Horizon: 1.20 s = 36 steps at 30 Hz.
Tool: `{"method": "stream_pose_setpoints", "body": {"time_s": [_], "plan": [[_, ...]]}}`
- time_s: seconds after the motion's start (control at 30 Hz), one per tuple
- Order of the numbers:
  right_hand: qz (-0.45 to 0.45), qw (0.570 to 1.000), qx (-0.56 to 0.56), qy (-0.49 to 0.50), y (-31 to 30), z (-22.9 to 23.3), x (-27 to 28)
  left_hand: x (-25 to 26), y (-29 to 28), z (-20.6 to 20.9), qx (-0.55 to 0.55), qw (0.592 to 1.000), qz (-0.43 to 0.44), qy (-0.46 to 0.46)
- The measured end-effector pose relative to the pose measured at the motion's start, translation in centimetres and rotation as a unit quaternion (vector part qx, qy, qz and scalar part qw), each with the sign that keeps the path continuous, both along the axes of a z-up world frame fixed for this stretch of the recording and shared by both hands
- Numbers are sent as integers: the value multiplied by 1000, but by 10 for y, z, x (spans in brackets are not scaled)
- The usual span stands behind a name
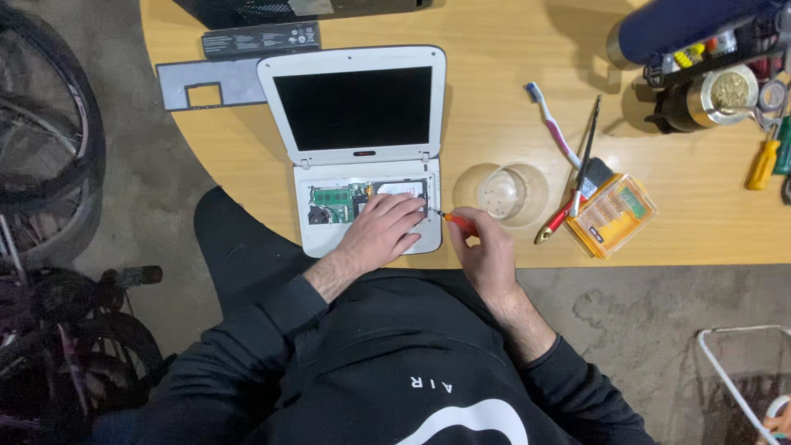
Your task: The person uses a screwdriver to remove screws and detach the hard drive from a white laptop. They then proceed to unscrew and remove the screen bezel and other internal components, placing parts on the table.
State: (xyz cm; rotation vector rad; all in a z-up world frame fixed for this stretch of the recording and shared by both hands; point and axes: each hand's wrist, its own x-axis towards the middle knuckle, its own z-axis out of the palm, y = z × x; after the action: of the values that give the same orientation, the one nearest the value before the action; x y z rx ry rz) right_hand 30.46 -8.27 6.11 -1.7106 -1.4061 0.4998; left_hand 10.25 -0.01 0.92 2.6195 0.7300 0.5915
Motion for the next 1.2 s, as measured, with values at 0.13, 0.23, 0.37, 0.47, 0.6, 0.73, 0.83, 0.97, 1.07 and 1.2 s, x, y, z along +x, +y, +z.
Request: {"method": "stream_pose_setpoints", "body": {"time_s": [0.13,0.23,0.37,0.47,0.6,0.73,0.83,0.97,1.07,1.2], "plan": [[22,996,11,-82,5,-14,0,-2,2,-4,-16,1000,0,-6],[42,994,15,-97,2,-23,0,-3,-1,-7,-21,1000,1,-13],[62,991,18,-118,7,-18,1,-2,2,-10,-14,1000,2,-23],[80,983,22,-163,11,-16,0,-2,3,-9,-16,1000,4,-26],[109,981,4,-161,13,-25,8,-3,3,-7,-30,999,1,-20],[128,981,-5,-146,15,-23,10,-4,2,-6,-36,999,0,-17],[124,980,-9,-156,12,-24,10,-3,1,-9,-35,999,1,-18],[126,976,-35,-173,9,-31,10,-2,2,-13,-27,999,2,-22],[141,960,-46,-238,18,-20,7,-3,2,-11,-33,999,-2,-19],[142,923,-100,-344,36,25,-4,-2,1,-9,-40,999,1,-12]]}}
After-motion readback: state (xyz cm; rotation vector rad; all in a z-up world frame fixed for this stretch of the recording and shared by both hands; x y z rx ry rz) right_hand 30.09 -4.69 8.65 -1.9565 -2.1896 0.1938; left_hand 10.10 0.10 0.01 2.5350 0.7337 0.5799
